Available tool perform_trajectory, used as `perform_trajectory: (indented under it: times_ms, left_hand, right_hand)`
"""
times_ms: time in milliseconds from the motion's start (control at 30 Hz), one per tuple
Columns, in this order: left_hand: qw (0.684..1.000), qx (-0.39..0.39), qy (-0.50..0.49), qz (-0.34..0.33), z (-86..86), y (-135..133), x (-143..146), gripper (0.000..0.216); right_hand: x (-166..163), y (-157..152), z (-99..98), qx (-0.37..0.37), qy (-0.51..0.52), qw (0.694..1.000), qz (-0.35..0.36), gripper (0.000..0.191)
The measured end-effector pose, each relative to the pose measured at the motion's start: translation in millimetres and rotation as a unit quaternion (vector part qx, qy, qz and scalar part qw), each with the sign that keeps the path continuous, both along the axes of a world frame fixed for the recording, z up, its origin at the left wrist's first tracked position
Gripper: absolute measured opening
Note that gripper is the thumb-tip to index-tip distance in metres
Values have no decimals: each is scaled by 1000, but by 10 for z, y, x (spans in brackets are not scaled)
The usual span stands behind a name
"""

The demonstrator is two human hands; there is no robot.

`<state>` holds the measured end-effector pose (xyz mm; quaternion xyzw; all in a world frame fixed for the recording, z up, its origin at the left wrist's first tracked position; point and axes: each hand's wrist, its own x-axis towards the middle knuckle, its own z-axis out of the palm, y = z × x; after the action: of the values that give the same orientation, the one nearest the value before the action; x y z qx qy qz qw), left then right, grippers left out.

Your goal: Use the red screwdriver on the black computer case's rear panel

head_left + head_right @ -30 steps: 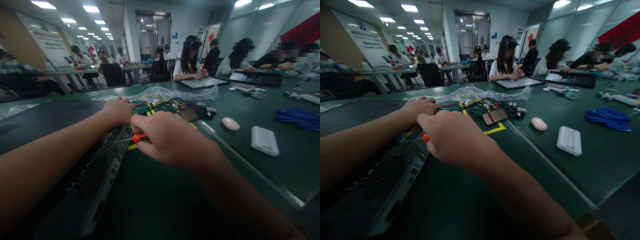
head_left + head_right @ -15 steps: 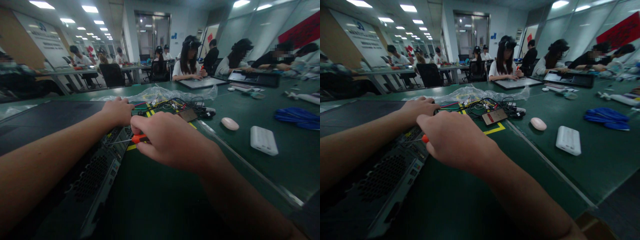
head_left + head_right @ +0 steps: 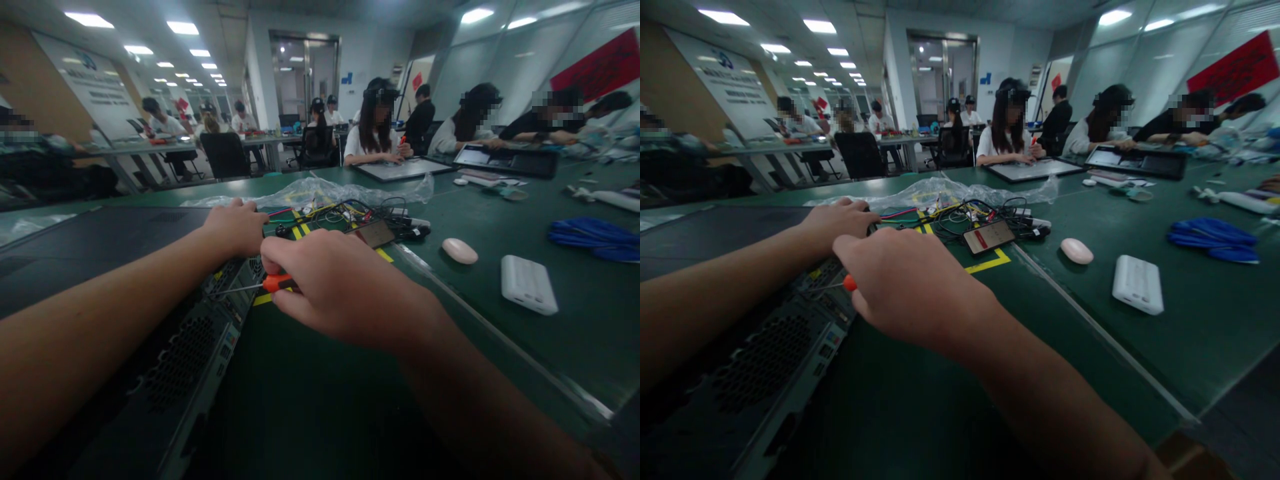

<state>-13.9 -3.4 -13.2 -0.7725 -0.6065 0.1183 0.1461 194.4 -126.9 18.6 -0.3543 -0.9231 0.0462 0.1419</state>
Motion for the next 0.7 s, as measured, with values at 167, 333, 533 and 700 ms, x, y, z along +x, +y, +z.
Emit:
perform_trajectory:
  times_ms: [167, 333, 533, 700]
  left_hand:
    - [1000, -8, 2, 7, -1, 2, 19, 60]
    - [1000, -7, -6, 7, 12, -20, 38, 60]
    - [1000, -9, -7, 9, 7, -14, 37, 60]
    - [1000, -9, -7, 11, -13, 10, 29, 61]
  right_hand:
    - [2, 18, -18, 4, 4, 1000, 1, 18]
    - [7, 16, -23, 5, 4, 1000, 2, 16]
    - [5, 13, -28, 3, 5, 1000, 3, 13]
    - [0, 14, -18, 3, -6, 1000, -4, 13]
